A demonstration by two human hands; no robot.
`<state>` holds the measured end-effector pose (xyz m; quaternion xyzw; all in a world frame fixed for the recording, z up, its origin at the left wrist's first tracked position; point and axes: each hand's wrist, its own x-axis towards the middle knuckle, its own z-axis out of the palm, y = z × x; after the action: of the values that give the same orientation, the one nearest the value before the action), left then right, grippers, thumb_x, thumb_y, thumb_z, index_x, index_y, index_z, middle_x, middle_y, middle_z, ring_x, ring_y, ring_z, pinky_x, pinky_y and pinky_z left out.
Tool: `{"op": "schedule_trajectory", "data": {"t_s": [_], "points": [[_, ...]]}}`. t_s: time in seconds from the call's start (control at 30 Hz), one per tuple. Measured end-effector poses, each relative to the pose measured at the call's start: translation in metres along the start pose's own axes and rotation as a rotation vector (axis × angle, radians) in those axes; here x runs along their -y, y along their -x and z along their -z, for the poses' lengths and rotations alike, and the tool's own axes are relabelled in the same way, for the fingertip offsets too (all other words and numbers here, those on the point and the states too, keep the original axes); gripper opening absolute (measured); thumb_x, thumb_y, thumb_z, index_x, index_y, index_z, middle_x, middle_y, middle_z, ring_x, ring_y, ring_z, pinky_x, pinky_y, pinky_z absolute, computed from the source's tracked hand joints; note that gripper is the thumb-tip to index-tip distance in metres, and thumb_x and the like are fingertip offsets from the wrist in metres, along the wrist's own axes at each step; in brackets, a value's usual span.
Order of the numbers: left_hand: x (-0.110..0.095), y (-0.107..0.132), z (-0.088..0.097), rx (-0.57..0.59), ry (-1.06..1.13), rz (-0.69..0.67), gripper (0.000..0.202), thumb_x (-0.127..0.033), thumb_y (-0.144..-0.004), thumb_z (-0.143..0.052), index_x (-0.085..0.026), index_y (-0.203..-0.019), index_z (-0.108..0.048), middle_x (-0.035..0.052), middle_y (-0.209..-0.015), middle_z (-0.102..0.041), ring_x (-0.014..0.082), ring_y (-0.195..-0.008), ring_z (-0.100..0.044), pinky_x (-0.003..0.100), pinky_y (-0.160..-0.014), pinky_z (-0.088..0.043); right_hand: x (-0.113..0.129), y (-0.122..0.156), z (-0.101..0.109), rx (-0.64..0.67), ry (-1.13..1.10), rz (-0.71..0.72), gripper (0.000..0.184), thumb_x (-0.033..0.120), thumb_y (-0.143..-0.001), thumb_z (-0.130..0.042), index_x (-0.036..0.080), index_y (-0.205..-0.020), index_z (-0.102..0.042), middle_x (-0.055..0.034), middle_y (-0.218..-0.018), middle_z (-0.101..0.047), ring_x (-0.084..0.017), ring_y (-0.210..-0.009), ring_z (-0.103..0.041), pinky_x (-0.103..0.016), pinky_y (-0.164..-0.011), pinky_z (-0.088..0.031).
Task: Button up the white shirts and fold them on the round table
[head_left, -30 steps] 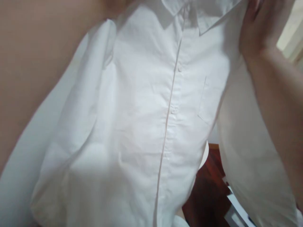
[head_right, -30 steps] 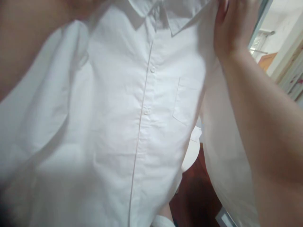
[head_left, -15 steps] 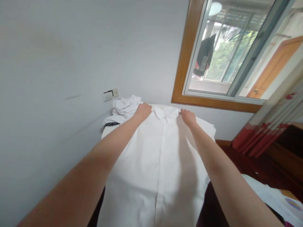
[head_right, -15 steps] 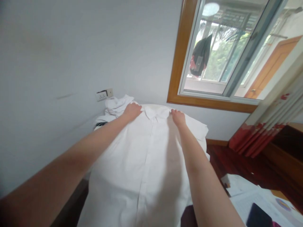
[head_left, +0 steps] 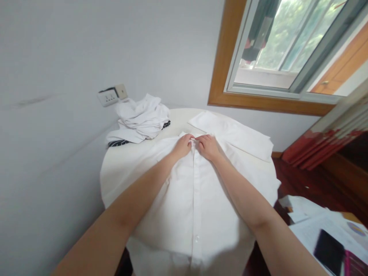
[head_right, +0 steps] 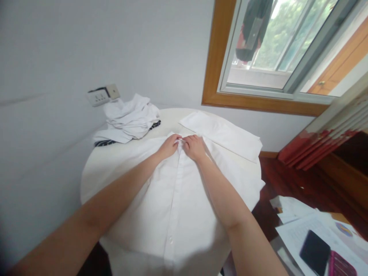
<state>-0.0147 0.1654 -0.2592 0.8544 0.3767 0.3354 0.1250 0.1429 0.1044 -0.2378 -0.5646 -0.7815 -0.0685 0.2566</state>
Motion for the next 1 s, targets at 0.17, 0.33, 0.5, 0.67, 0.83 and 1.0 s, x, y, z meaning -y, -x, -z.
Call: {"op": "schedule_trajectory", "data": {"t_s": [0.17,0.33,0.5,0.67,0.83,1.0], "points": [[0.002,0.002,0.003,0.08,-0.043,-0.059,0.034,-0.007,-0.079,-0.049,-0.016,-0.11,-0.058,0.0082,-0.114,-0.064,0.022,-0.112,-0.055,0.039,-0.104,-0.04,-0.016,-0.006,-0.011,0.047,-0.047,-0.083,0.036,0.03,-0.098,-0.037,0.015,-0.109,-0.068,-0.0108,-0.108,-0.067,-0.021,-0.102,-0.055,-0.034,-0.093,-0.031],[0.0,0.002,0.001,0.072,-0.045,-0.043,0.036,-0.007,-0.078,-0.05,-0.016,-0.112,-0.058,0.0077,-0.116,-0.064,0.0222,-0.113,-0.055,0.038,-0.105,-0.04,-0.015,-0.005,-0.014,0.071,0.02,-0.109,0.029,0.03,-0.093,-0.047,0.02,-0.112,-0.067,-0.01,-0.112,-0.063,-0.024,-0.104,-0.05,-0.037,-0.094,-0.031],[0.0,0.002,0.002,0.075,0.003,-0.038,0.037,-0.005,-0.077,-0.05,-0.018,-0.111,-0.06,0.0064,-0.116,-0.066,0.0218,-0.113,-0.056,0.038,-0.105,-0.04,-0.012,-0.001,-0.011,0.06,0.037,-0.114,0.025,0.026,-0.091,-0.049,0.018,-0.108,-0.065,-0.0114,-0.11,-0.061,-0.026,-0.102,-0.047,-0.038,-0.092,-0.033],[-0.001,-0.001,0.004,0.053,0.189,-0.05,0.035,-0.008,-0.08,-0.047,-0.018,-0.11,-0.062,0.0062,-0.113,-0.067,0.0175,-0.108,-0.059,0.034,-0.101,-0.044,-0.012,0.002,-0.009,-0.022,-0.015,-0.115,0.022,0.024,-0.091,-0.046,0.017,-0.103,-0.063,-0.0123,-0.108,-0.06,-0.026,-0.101,-0.047,-0.038,-0.091,-0.034],[0.003,-0.005,0.004,0.115,0.15,-0.041,0.026,-0.019,-0.083,-0.051,-0.015,-0.104,-0.066,0.0087,-0.108,-0.069,0.0216,-0.105,-0.06,0.038,-0.1,-0.044,-0.014,0.002,-0.012,-0.062,-0.191,-0.079,0.021,0.024,-0.092,-0.041,0.017,-0.102,-0.059,-0.0104,-0.103,-0.061,-0.022,-0.099,-0.052,-0.032,-0.09,-0.038],[0.005,-0.008,0.016,0.276,0.331,0.011,0.029,-0.027,-0.084,-0.048,-0.016,-0.102,-0.068,0.0066,-0.107,-0.071,0.02,-0.101,-0.062,0.032,-0.095,-0.046,-0.021,0.0,-0.016,-0.018,-0.387,-0.124,0.022,0.03,-0.092,-0.038,0.017,-0.097,-0.056,-0.008,-0.095,-0.061,-0.019,-0.089,-0.054,-0.03,-0.082,-0.041]]}}
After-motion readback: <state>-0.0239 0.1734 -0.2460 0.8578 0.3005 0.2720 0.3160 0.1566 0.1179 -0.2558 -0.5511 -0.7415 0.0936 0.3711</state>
